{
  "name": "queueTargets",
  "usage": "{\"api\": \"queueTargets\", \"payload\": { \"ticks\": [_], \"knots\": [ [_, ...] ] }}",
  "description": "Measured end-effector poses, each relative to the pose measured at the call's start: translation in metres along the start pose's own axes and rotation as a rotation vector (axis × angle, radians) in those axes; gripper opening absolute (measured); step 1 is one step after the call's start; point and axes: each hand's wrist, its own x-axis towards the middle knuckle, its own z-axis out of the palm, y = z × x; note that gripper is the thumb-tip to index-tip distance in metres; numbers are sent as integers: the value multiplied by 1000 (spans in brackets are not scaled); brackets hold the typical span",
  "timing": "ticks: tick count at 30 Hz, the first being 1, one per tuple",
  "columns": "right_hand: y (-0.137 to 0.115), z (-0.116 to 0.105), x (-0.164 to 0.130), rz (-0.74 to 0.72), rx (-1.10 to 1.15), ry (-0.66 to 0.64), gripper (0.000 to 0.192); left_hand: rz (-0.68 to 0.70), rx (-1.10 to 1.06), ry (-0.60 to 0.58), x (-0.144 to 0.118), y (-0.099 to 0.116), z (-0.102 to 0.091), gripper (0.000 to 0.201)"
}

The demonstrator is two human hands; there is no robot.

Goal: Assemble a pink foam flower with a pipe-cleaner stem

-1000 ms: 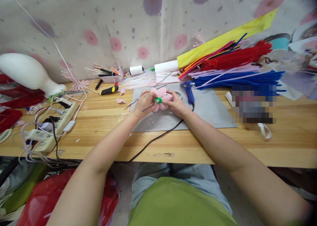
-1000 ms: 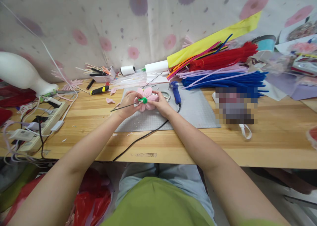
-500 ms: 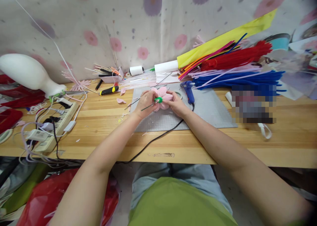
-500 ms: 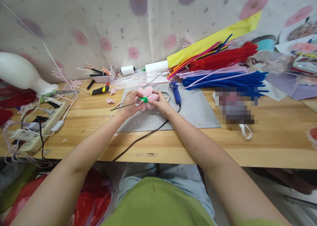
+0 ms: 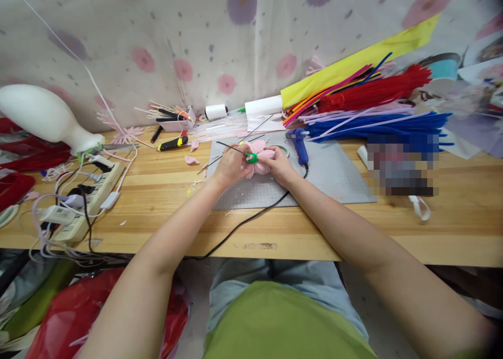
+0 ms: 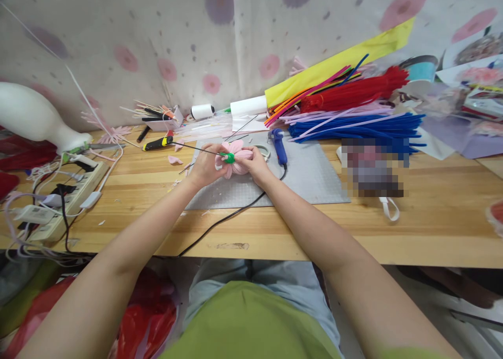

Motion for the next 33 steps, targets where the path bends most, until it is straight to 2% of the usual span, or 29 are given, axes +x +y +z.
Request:
{"api": "queueTargets", "payload": {
  "ticks": [7, 12, 14, 16, 18, 19, 20, 22, 25, 27, 30, 33],
  "knots": [
    [1, 1, 0, 11, 47, -1, 50, 15, 35, -1, -3, 1, 3, 39],
    [-4, 1, -3, 20, 110, -33, 51, 30, -8, 70, -11, 0, -1, 50],
    [-8, 0, -5, 23, 154, -68, 53, -61, -46, 173, -16, -5, -5, 49],
    [-14, -1, -6, 12, 185, -109, 57, -249, -122, 343, -20, -11, -7, 40],
    [-19, -3, -7, -11, 184, -150, 60, -449, -288, 472, -21, -14, -9, 30],
    [-21, -4, -8, -25, 175, -170, 62, -538, -409, 482, -21, -14, -10, 24],
    [-23, -5, -8, -39, 161, -187, 62, -618, -548, 439, -20, -13, -11, 18],
    [-27, -7, -9, -57, 139, -213, 63, -762, -821, 219, -17, -6, -15, 10],
    [-31, -9, -10, -71, 131, -242, 64, -915, -1049, -203, -13, 6, -23, 23],
    [-33, -9, -11, -77, 142, -267, 65, -959, -1147, -375, -12, 12, -28, 33],
    [-36, -8, -12, -80, 150, -306, 63, -953, -1310, -502, -12, 13, -29, 40],
    [-39, -7, -13, -87, 130, -318, 62, -929, -1392, -526, -11, 11, -27, 34]
  ]
}}
